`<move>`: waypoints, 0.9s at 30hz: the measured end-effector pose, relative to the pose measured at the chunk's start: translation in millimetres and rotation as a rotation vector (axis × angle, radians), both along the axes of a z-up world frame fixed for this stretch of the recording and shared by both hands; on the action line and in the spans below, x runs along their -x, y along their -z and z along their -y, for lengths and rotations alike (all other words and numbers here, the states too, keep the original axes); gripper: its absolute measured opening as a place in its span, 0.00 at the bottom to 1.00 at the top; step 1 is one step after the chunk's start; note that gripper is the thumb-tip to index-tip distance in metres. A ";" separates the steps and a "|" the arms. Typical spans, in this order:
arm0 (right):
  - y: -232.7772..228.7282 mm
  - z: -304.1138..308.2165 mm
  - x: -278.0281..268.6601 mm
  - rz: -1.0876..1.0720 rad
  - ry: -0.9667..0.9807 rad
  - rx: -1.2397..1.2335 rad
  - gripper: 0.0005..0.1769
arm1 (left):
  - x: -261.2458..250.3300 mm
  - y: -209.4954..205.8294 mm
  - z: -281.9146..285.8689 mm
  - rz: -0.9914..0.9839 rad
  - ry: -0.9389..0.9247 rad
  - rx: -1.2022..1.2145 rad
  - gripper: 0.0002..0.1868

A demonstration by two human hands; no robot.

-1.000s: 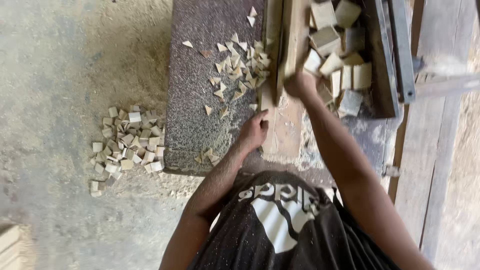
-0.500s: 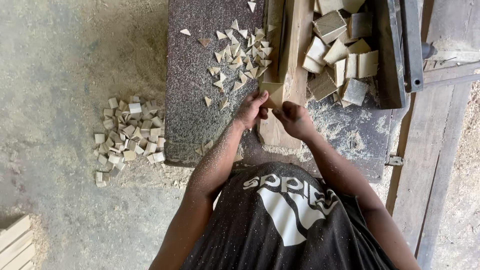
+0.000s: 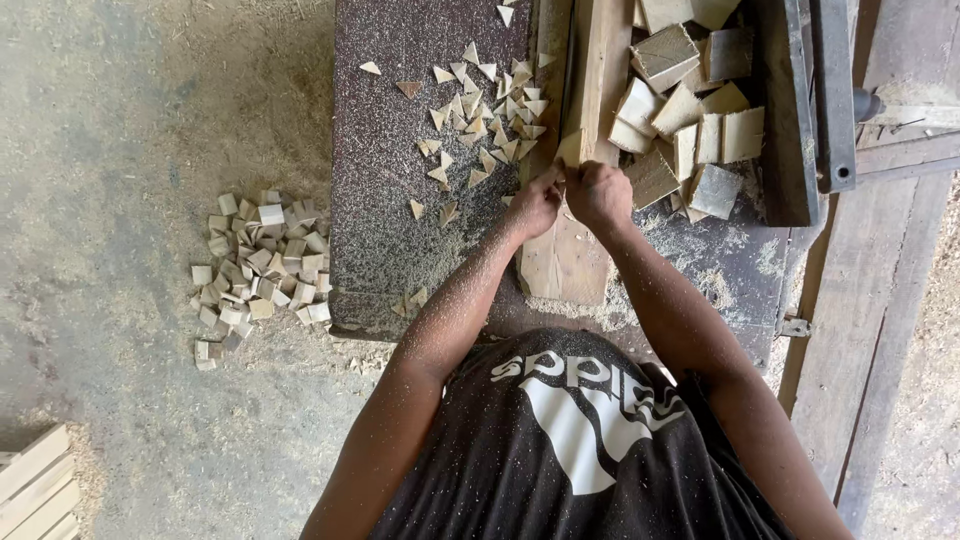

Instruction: The person repeatedly picks up small wooden blocks and rubs their edges against a fixed blade on a workbench to shape them. The shaped pieces are placed in a pile on the bench while offcuts accumulate nearby.

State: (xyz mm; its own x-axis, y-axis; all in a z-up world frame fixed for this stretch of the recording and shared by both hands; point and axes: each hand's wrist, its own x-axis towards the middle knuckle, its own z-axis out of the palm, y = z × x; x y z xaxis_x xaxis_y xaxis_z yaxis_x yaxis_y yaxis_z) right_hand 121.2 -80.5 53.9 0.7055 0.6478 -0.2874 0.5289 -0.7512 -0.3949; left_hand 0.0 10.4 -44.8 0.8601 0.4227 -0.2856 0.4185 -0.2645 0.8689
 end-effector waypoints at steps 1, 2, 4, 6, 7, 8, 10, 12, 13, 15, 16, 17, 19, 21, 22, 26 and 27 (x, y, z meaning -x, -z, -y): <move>0.7 -3.5 -3.8 0.019 -0.001 -0.027 0.33 | -6.2 9.3 -5.1 0.113 -0.007 -0.047 0.29; 1.7 -5.8 -6.6 0.039 -0.002 -0.053 0.33 | -10.8 17.7 -8.0 0.227 -0.013 -0.092 0.27; 4.0 -8.9 -12.9 0.067 -0.002 -0.123 0.30 | -18.5 30.5 -11.5 0.377 -0.014 -0.215 0.26; 4.8 -13.7 -16.5 0.095 -0.006 -0.157 0.29 | -21.6 33.4 -15.6 0.439 -0.014 -0.371 0.28; 4.3 -16.8 -18.5 0.110 -0.005 -0.155 0.30 | -23.4 30.4 -18.5 0.304 -0.011 -0.256 0.29; 3.1 -21.1 -21.5 0.125 -0.004 -0.152 0.30 | -26.7 24.5 -22.8 0.170 -0.006 -0.141 0.30; -0.2 -25.0 -25.1 0.083 -0.009 -0.039 0.29 | -32.7 5.4 -27.2 0.068 0.013 -0.078 0.31; -2.1 -27.6 -25.9 0.089 -0.028 0.022 0.29 | -37.7 -17.7 -30.7 0.124 0.033 -0.188 0.30; -2.6 -33.1 -31.5 0.128 -0.054 0.018 0.28 | -42.2 -28.7 -33.0 0.044 0.033 -0.133 0.31; -2.0 -42.3 -41.1 0.118 -0.061 0.071 0.27 | -45.2 -46.3 -35.8 -0.113 0.030 -0.024 0.33; -0.4 -47.4 -45.4 0.069 -0.041 0.128 0.27 | -41.6 -51.6 -30.9 0.016 -0.019 -0.062 0.27; 2.8 -50.2 -48.2 0.015 -0.021 0.185 0.27 | -31.4 -53.7 -23.1 0.141 -0.066 -0.100 0.21; 9.1 -57.9 -58.9 0.020 -0.046 0.278 0.21 | -3.5 -51.1 -6.1 0.204 -0.091 -0.181 0.21; 13.8 -68.7 -71.7 0.037 -0.080 0.299 0.16 | 38.2 -45.0 11.8 0.019 -0.067 -0.176 0.25; 15.0 -75.0 -78.0 0.050 -0.107 0.277 0.15 | 62.9 -42.6 23.9 -0.106 -0.063 -0.127 0.23; 0.7 -99.0 -102.4 -0.086 0.109 0.151 0.17 | 141.5 -43.1 51.0 -0.201 0.079 -0.157 0.14; -4.4 -89.2 -97.6 -0.133 0.046 0.246 0.15 | 158.6 -45.0 55.3 -0.157 0.044 -0.056 0.15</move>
State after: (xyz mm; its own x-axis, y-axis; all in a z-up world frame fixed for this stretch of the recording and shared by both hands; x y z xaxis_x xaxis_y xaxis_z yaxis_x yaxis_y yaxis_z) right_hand 218.8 8.6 58.2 0.6781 0.5155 -0.5238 0.4481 -0.8549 -0.2613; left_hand -158.6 -44.8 0.2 0.8250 0.4045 -0.3946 0.5345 -0.3321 0.7772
